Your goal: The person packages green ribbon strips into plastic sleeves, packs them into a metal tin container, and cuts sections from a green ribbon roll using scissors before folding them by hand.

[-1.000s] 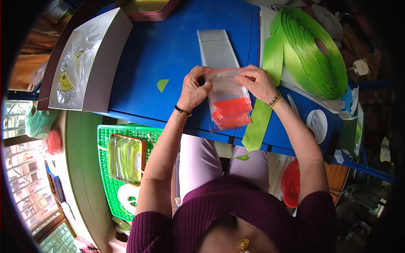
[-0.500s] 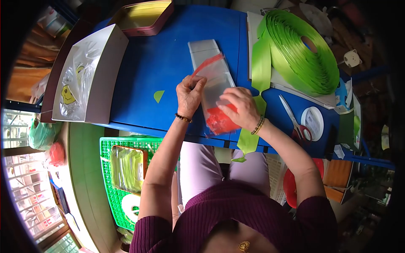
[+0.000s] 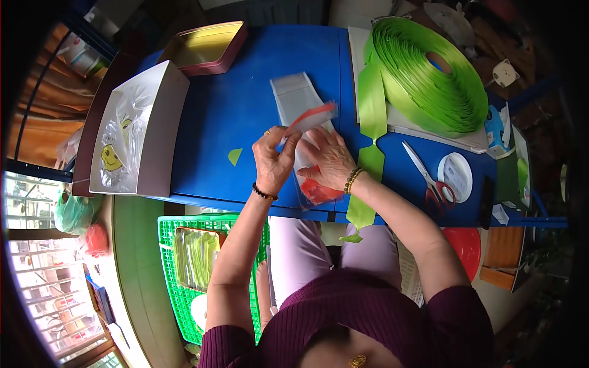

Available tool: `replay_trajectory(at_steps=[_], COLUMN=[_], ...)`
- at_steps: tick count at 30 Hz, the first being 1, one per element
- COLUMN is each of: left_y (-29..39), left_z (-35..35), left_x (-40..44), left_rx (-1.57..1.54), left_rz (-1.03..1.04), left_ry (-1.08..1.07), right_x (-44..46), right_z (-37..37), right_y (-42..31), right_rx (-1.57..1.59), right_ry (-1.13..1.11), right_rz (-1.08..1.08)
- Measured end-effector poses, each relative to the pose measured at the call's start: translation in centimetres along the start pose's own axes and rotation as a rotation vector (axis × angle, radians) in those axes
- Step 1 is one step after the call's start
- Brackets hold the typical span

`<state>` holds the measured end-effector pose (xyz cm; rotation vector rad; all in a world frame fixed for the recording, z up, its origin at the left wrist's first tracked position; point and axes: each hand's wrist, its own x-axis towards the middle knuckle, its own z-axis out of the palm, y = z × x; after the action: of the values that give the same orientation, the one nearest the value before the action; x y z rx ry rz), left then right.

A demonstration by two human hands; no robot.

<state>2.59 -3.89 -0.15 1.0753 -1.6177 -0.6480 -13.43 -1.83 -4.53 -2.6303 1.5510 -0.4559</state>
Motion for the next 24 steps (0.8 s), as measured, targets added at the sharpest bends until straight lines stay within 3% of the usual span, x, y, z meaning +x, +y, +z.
replay_trajectory(at_steps=[4,6,7,9,15,18,22,24], left_y=[1.4,2.5,3.1,4.3,3.0,1.9,1.5,2.0], left_z=[-0.5,-1.4,-2.5,-4.7,-11.2,-12.9,-12.9,-11.9], left_x=[-1.9,-2.4,-1.8,0.3,4.0,3.9,4.0,4.1], left_rx=[-0.071,-0.395,-0.342,-0.541,-0.516,-0.518,-0.544,-0.541], left_rz=[0.018,-0.162,-0.19,-0.254,-0.178,-0.138,-0.09,-0.092], left_ry=[-0.016,-0.045,-0.057,0.032,0.367,0.422,0.52,0.531], right_x=[0.0,0.0,0.1,0.2,-1.3,-3.2,-3.7,-3.2], right_z=[-0.1,0.5,0.2,-0.5,-2.6,-4.2,-3.4,-3.6], right_y=[0.1,0.4,0.3,0.1,-1.5,-2.6,-0.9,-0.4], right_rx=[0.021,0.071,0.075,0.089,0.075,0.166,0.218,0.219], right_ry=[-0.028,-0.022,-0.02,-0.082,0.218,0.109,0.173,0.295], right_rz=[0.006,-0.019,-0.018,0.017,-0.015,0.035,0.264,0.197])
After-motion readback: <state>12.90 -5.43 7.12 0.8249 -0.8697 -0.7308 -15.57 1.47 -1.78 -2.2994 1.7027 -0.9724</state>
